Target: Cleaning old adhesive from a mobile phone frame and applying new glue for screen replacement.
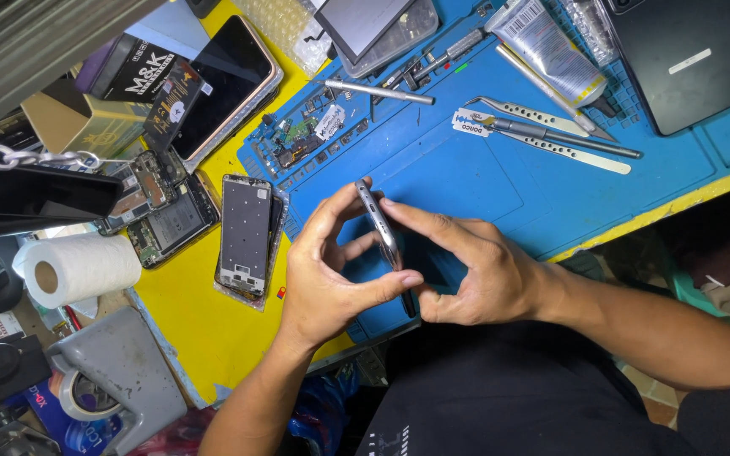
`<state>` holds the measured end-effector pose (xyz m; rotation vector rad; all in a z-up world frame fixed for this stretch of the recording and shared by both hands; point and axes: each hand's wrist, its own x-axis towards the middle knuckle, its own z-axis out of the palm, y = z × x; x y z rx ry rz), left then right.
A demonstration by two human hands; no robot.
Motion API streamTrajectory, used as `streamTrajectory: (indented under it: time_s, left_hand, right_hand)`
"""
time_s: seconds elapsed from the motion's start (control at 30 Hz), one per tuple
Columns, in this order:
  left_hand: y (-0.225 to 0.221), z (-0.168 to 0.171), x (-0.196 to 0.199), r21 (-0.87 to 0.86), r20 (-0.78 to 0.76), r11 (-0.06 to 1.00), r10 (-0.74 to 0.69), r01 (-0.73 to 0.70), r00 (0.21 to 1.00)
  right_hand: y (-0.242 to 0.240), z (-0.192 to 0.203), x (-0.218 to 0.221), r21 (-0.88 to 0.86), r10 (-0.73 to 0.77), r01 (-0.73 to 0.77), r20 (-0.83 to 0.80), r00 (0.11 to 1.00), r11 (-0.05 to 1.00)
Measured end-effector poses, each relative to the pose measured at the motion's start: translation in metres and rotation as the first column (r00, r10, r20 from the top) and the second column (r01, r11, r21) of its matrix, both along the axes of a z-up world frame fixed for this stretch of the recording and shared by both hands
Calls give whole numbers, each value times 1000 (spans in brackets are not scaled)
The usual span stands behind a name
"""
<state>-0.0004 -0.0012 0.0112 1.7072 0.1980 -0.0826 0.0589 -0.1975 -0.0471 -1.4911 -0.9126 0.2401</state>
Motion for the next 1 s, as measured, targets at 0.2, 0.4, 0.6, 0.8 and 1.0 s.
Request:
streamTrajectory:
  time_s: [0.2, 0.4, 0.6, 0.8, 1.0]
  left_hand:
    - [3, -1, -4, -34, 27, 999, 5, -4, 1000]
    - [0, 0, -8, 13, 59, 1000, 12, -12, 998]
    - [-6, 9, -7, 35, 47, 999, 30, -32, 998]
    - [-10, 11, -9, 59, 42, 997, 56, -58, 998]
    - [-13, 14, -9, 121, 43, 990, 66, -71, 997]
  right_hand:
    - [1, -3, 0, 60, 28, -26, -21, 999, 998]
    - [3, 7, -8, 23, -38, 37, 25, 999, 999]
    - [7, 14, -15, 38, -77, 74, 88, 993, 997]
    - [8, 17, -18, 38, -91, 87, 124, 988, 995]
    - [8, 18, -18, 48, -94, 88, 128, 987, 995]
